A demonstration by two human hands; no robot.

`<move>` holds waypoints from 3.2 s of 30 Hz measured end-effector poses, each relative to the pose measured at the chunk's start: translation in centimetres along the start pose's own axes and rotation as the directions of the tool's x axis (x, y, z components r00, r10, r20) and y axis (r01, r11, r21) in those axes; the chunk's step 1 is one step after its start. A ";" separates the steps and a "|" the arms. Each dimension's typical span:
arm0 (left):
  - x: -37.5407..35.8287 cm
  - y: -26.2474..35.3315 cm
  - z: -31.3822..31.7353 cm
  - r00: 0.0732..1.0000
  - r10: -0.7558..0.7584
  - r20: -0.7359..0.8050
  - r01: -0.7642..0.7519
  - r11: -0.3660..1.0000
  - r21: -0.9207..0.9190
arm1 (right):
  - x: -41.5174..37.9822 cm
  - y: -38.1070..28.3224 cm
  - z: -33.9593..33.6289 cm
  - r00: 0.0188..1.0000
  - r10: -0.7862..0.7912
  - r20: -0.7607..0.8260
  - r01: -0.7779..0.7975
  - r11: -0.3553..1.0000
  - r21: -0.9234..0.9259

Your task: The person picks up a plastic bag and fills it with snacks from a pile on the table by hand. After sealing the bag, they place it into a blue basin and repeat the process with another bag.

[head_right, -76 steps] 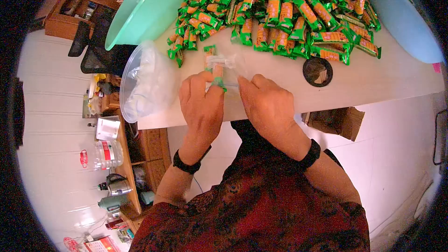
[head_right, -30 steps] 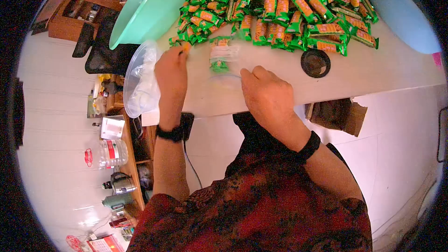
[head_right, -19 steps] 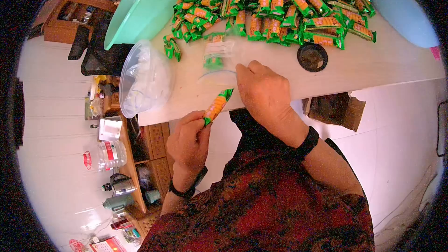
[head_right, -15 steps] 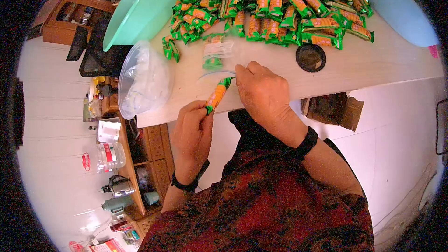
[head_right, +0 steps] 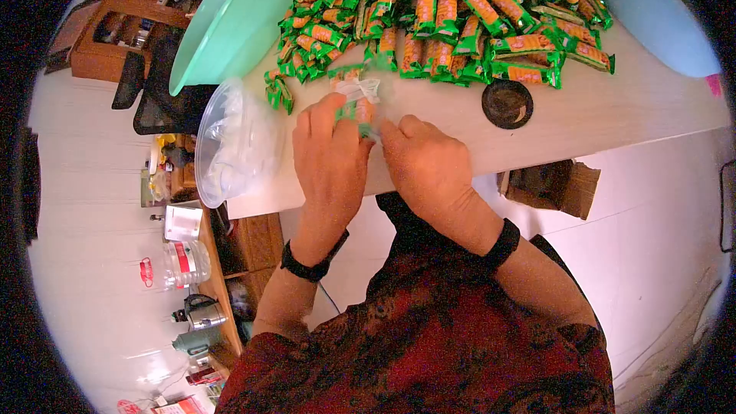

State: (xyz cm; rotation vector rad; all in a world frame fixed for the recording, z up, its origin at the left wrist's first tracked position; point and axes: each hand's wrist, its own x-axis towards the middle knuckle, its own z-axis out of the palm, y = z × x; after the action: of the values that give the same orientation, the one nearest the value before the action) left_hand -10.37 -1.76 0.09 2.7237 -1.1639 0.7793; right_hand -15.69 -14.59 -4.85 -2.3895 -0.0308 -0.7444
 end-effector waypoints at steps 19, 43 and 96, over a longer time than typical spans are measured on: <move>0.4 -9.6 3.7 0.940 -0.303 0.158 0.338 0.889 -0.310 | 0.0 0.2 0.0 0.998 -0.061 -0.013 0.061 0.998 -0.026; -3.6 -4.4 -1.9 0.877 -0.472 -0.091 0.390 0.809 -0.439 | -0.3 0.4 0.3 0.999 -0.045 -0.017 0.044 0.999 -0.018; -0.6 -8.6 1.3 0.959 -0.229 0.170 0.273 0.909 -0.315 | -0.4 0.4 0.5 0.998 0.015 -0.057 -0.010 0.996 0.093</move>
State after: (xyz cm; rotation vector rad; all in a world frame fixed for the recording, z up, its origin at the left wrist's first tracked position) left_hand -4.20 4.42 -0.27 2.5885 -0.8438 0.3384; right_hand -15.66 -14.60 -5.58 -2.2772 -0.0256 -0.7890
